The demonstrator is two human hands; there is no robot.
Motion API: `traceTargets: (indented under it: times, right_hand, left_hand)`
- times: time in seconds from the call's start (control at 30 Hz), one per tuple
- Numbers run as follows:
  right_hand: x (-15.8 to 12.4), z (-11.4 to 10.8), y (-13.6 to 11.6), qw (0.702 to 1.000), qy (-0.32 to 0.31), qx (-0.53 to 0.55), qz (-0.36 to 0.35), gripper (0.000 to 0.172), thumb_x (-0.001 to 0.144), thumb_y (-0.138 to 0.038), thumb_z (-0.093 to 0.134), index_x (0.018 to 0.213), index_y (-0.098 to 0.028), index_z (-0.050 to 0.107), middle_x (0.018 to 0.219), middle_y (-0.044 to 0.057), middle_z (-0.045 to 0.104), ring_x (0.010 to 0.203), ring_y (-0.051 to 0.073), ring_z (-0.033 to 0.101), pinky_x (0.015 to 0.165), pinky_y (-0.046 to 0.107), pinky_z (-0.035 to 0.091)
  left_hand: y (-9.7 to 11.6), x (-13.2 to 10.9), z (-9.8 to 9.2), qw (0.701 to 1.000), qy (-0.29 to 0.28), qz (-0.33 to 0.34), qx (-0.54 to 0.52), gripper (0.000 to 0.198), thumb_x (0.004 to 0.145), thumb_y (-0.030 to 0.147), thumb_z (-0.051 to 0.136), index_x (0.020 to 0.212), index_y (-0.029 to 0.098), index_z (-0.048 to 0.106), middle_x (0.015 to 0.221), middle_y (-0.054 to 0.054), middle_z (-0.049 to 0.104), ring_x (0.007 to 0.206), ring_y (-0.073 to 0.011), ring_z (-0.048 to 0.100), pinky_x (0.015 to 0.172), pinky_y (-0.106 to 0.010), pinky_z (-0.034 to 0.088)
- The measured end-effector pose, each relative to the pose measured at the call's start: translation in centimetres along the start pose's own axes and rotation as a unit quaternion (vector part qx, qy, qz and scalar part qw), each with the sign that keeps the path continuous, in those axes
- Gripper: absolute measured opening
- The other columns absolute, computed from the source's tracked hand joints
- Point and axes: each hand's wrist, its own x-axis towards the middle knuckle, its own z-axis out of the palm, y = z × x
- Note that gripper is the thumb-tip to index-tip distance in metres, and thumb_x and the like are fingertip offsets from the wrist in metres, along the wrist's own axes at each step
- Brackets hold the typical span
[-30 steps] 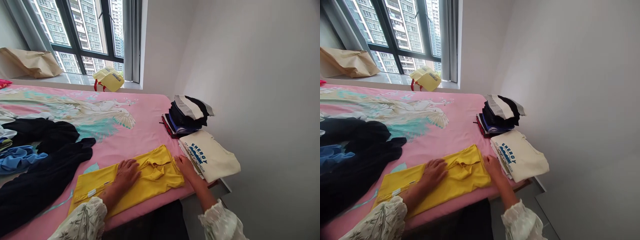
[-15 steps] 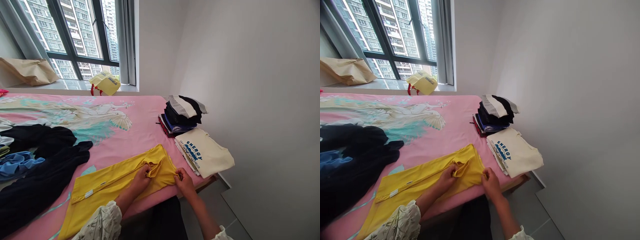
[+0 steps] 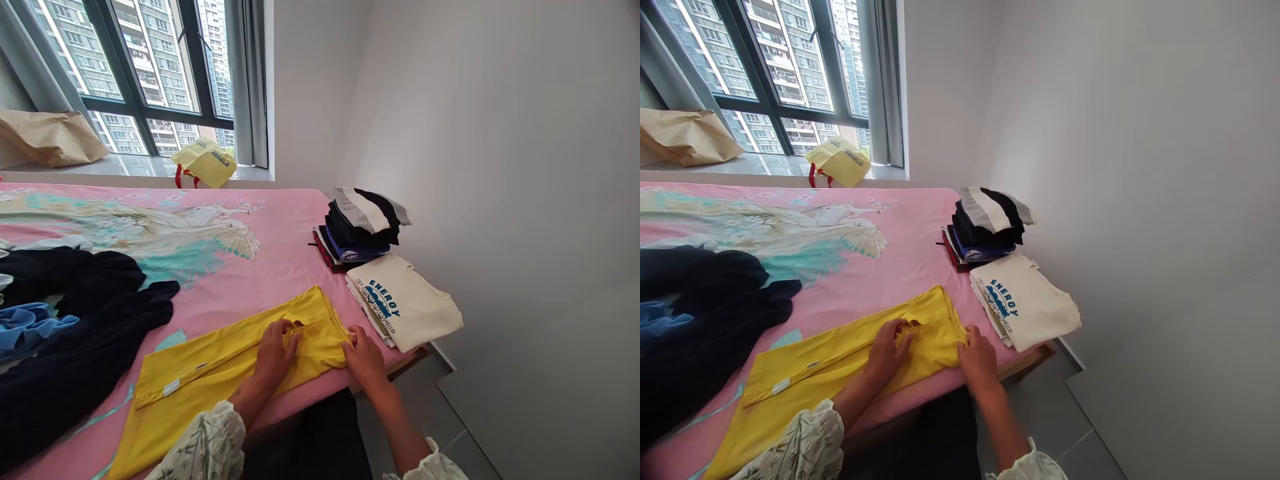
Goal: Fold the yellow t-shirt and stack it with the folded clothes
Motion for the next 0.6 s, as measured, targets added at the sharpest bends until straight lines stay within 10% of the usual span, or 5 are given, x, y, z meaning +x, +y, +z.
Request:
traceTargets:
  times: [0.13, 0.33, 0.6]
  right_hand:
    - [-0.7, 0.3, -0.5, 0.983, 0.102, 0.006, -0.153, 0.020, 0.086, -0.023, 0.045, 0.099, -0.017, 0.059, 0.099, 0.008, 0.064, 0.097, 0.021, 0.054, 0.088, 0.034, 0.038]
    - [-1.3, 0.3, 0.6, 0.988, 0.098, -0.074, -0.098, 0.021, 0.086, -0.018, 0.044, 0.086, -0.019, 0.065, 0.097, 0.006, 0.067, 0.097, 0.024, 0.056, 0.089, 0.042, 0.039]
    - [-1.5, 1.7, -4.8, 0.958, 0.098, 0.018, -0.269, 0.036, 0.091, -0.015, 0.031, 0.116, -0.016, 0.057, 0.124, 0.008, 0.057, 0.126, 0.021, 0.041, 0.108, 0.044, 0.029]
  left_hand:
    - [0.3, -1.3, -0.2, 0.951, -0.104, 0.284, 0.062, 0.029, 0.090, 0.021, 0.040, 0.112, 0.023, 0.060, 0.114, -0.007, 0.064, 0.113, -0.0187, 0.054, 0.101, -0.037, 0.035]
    - [-1.7, -2.7, 1.4, 0.950, -0.104, 0.225, 0.190, 0.059, 0.089, 0.049, 0.042, 0.141, 0.022, 0.038, 0.144, -0.012, 0.041, 0.130, -0.0274, 0.040, 0.113, -0.052, 0.007]
    - [-0.8, -1.8, 0.1, 0.952, -0.058, 0.238, 0.182, 0.050, 0.090, 0.026, 0.039, 0.140, 0.018, 0.039, 0.148, -0.010, 0.036, 0.139, -0.0236, 0.027, 0.115, -0.049, -0.002]
